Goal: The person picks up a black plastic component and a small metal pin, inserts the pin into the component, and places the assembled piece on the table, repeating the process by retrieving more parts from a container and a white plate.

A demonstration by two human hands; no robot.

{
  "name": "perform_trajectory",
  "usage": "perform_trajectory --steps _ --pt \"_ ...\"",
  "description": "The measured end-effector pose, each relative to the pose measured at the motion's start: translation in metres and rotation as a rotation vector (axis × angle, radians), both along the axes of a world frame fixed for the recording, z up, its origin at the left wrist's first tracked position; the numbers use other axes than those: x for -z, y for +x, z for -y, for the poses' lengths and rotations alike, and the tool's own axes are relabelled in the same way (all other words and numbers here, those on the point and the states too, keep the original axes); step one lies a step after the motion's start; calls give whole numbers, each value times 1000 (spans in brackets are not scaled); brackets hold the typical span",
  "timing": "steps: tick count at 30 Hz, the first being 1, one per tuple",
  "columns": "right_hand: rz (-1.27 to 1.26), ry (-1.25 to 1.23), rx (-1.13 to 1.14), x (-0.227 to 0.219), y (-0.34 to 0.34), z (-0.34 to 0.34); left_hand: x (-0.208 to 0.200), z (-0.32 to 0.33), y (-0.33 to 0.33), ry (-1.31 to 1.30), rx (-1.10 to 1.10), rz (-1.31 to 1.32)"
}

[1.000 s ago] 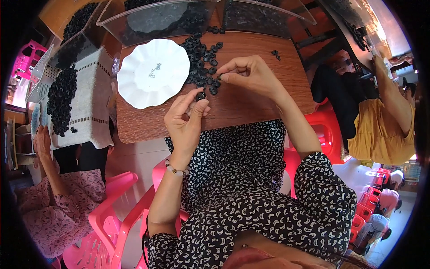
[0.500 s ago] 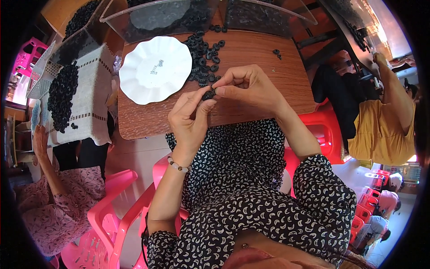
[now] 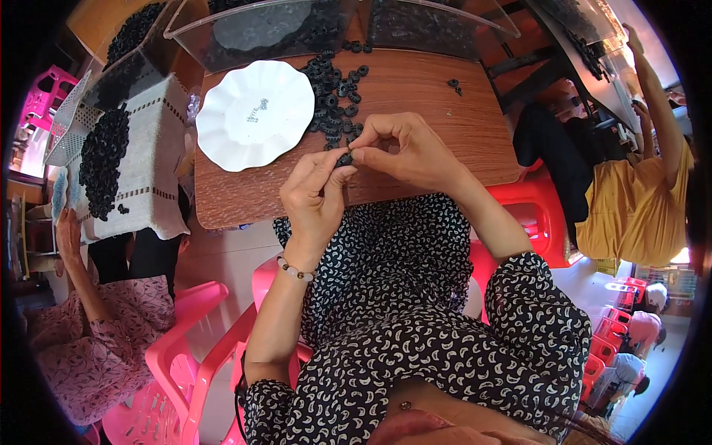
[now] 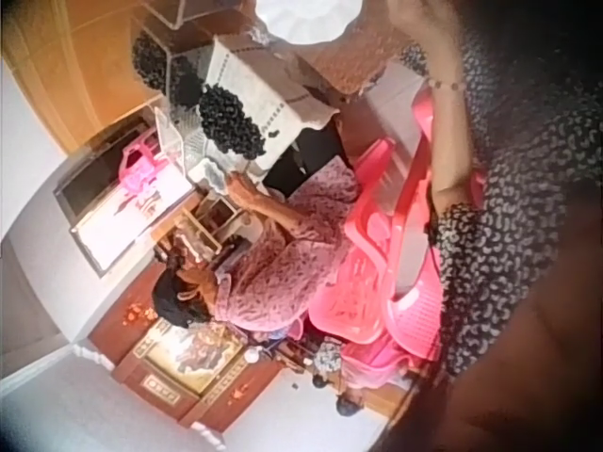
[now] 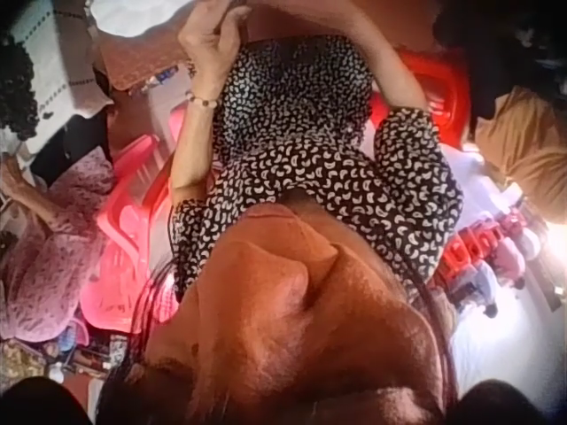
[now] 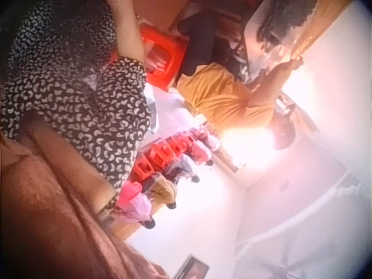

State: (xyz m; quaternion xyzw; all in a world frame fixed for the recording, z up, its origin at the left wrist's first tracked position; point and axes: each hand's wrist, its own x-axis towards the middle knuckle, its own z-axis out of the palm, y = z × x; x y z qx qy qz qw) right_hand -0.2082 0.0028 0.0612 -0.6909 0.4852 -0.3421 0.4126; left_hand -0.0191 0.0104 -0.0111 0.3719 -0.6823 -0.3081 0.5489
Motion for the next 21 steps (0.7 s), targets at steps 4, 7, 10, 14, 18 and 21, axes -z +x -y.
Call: perform_trajectory --steps 4,7,10,14,18,21 --pt "-6 -19 0 -2 5 -2 5 -1 -1 15 -1 -24" --pt "-68 -152 25 -2 12 -4 3 -3 -2 -20 -29 19" --pt "-55 -150 25 7 10 -2 3 -3 -4 -33 -49 40" --pt "32 -17 -47 10 -1 4 2 -1 -4 12 -42 -22" --pt "158 89 -83 -4 -7 5 -3 0 -2 -4 -43 -39" --pt "152 188 -41 -4 -8 6 -7 1 -2 -6 -55 -71"
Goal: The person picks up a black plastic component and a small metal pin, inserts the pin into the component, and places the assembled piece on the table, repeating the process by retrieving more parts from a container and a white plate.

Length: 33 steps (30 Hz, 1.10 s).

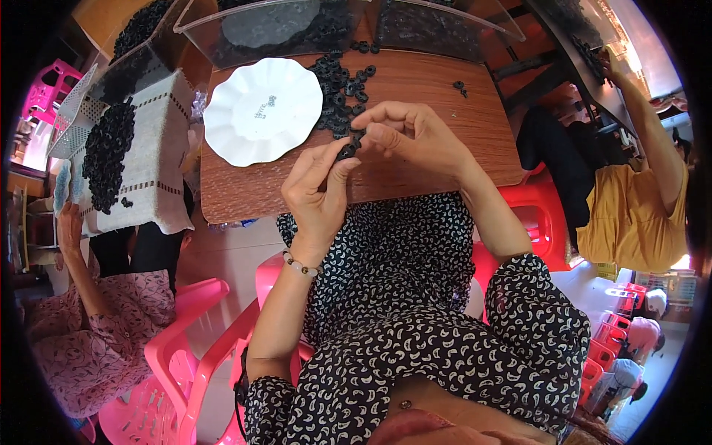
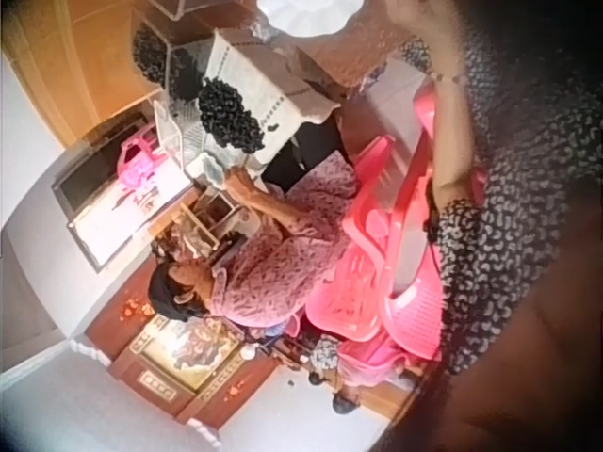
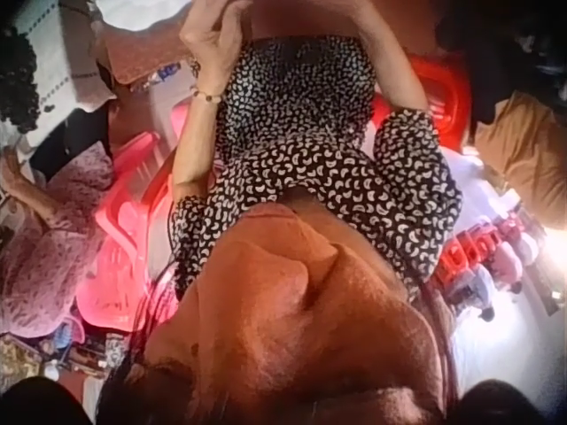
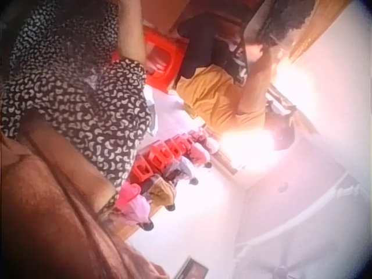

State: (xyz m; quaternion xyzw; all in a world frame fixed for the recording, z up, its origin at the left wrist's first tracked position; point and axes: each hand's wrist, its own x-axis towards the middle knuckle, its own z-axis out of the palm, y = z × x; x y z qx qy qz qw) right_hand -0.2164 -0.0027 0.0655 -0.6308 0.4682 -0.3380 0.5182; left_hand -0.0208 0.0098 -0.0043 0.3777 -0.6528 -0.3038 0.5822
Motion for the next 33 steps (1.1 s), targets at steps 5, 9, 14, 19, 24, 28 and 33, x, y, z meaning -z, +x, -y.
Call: perform_trajectory --steps 5,9,14,19,24,28,33 --pt "250 277 -109 29 -5 3 0 1 0 -48 -10 -11" --pt "610 508 -204 42 1 -1 0 -2 -1 -13 -3 -12" --pt "756 585 -269 48 1 -2 -1 -3 -2 -88 -6 51" --pt "812 556 -231 57 0 -1 -4 -3 -1 -98 -13 111" --pt "787 554 -181 58 9 -4 -1 -2 1 -198 -32 223" --pt "680 585 -67 36 13 -9 0 -3 0 -123 -33 113" --pt "285 325 -37 24 7 -5 0 -1 0 -107 -46 88"
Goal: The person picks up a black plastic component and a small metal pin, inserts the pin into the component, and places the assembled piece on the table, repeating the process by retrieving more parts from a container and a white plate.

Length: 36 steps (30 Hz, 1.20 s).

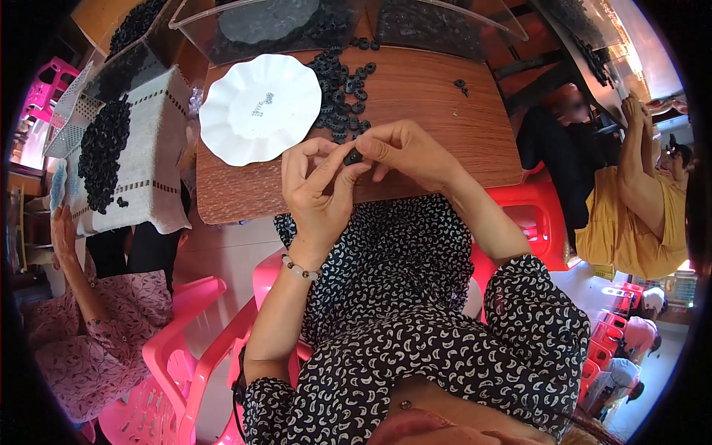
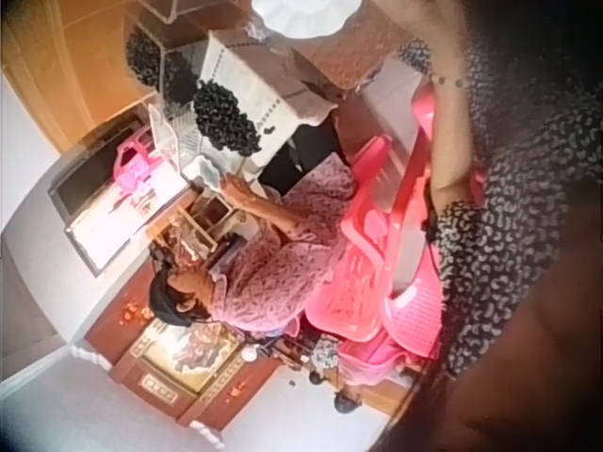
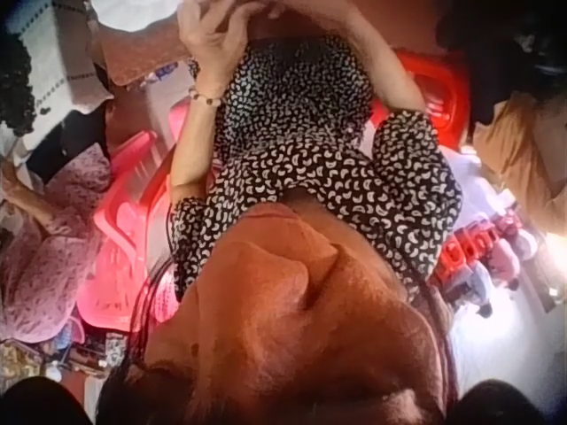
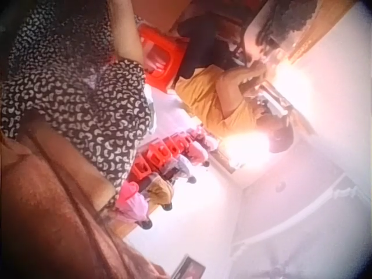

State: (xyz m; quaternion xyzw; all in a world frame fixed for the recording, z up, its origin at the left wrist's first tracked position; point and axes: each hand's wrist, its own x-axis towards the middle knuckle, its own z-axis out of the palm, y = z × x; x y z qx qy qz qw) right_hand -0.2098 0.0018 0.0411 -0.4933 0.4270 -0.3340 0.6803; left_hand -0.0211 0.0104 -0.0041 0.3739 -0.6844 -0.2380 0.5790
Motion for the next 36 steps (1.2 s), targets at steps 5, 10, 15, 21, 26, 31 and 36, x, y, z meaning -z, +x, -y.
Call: perform_trajectory --steps 5,10,15,21,26,31,36 --pt "-234 -153 8 -13 -11 8 -5 -1 -5 37 30 -54" --pt "-782 -980 373 -50 -67 79 3 0 0 90 58 -71" --pt "-395 -1152 365 -107 -140 142 1 -4 -5 190 114 -63" --pt "-829 -1051 573 -75 -105 142 2 -4 -5 247 156 -131" --pt "-1055 -1099 237 -3 -71 121 -3 -3 -3 292 154 -127" --pt "-1201 -1013 197 41 -70 122 -3 -2 -5 313 122 -109" --pt "-1081 -946 228 37 -72 118 -2 0 -4 290 78 -121"
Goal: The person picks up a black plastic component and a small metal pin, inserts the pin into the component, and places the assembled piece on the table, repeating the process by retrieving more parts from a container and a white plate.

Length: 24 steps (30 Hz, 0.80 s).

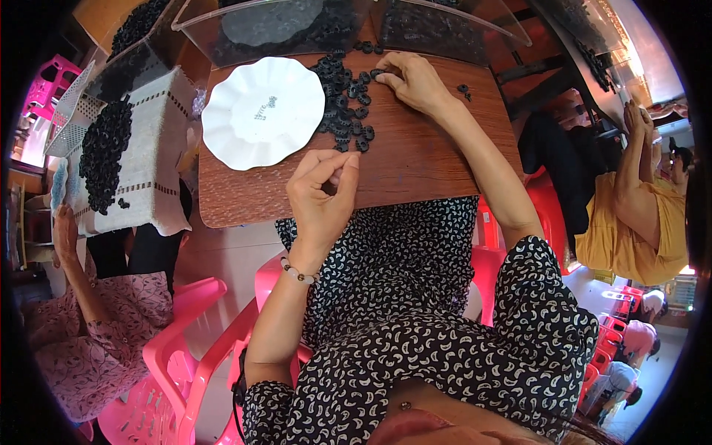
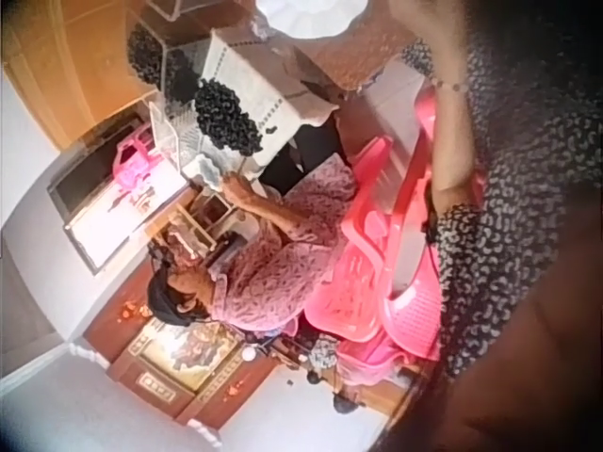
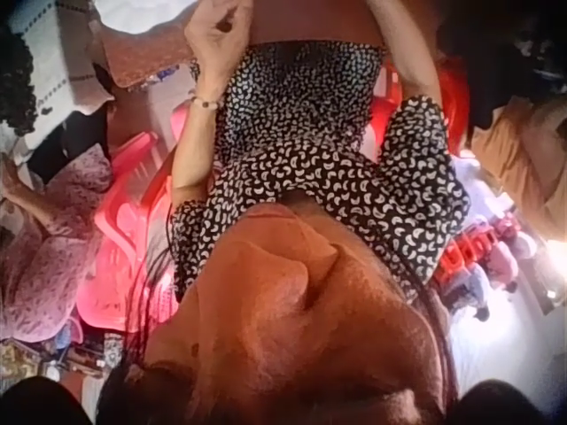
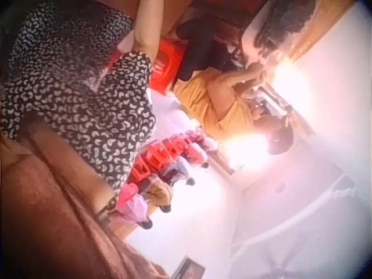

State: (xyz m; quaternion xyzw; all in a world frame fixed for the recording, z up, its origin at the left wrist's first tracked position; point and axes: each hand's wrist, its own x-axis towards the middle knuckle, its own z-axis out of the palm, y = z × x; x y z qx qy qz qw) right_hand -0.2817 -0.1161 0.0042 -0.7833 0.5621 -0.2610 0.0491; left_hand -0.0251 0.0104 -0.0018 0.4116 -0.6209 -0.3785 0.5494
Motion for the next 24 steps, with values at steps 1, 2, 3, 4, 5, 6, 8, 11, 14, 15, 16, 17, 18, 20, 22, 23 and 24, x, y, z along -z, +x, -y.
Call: perform_trajectory --steps 1,2,3,4,5,6,8,11,14,15,16,17,18,20,22,23,24 --pt "1 4 -5 -6 5 -5 1 0 1 4 -5 1" --pt "107 87 9 -11 10 -12 3 1 3 15 -10 -7" --pt "210 169 26 -20 15 -22 2 1 3 24 -12 -18" --pt "251 212 -23 -26 22 -31 2 1 3 28 -17 -16" --pt "292 255 -72 -32 31 -40 0 1 3 -44 -48 34" --pt "325 371 -120 -42 38 -50 -1 1 2 -117 -74 82" --pt "352 399 -252 -47 52 -64 -1 -1 0 -157 -69 93" --pt "274 390 -365 -62 72 -78 3 0 3 -210 -55 120" --pt "230 410 -369 -71 82 -82 5 3 6 -255 -88 178" --pt "226 418 -368 -71 82 -81 5 2 6 -221 -84 146" --pt "222 426 -368 -72 82 -81 4 2 5 -187 -80 113" --pt "219 426 -370 -72 82 -80 5 2 5 -188 -83 111" --pt "241 436 -386 -73 82 -79 5 3 5 -180 -81 93" --pt "262 447 -408 -72 83 -77 6 4 8 -172 -85 75" --pt "288 479 -433 -71 81 -75 6 5 9 -205 -92 83" --pt "286 479 -435 -71 81 -73 7 6 9 -206 -95 82" --pt "309 517 -442 -71 81 -71 9 7 10 -191 -97 66"
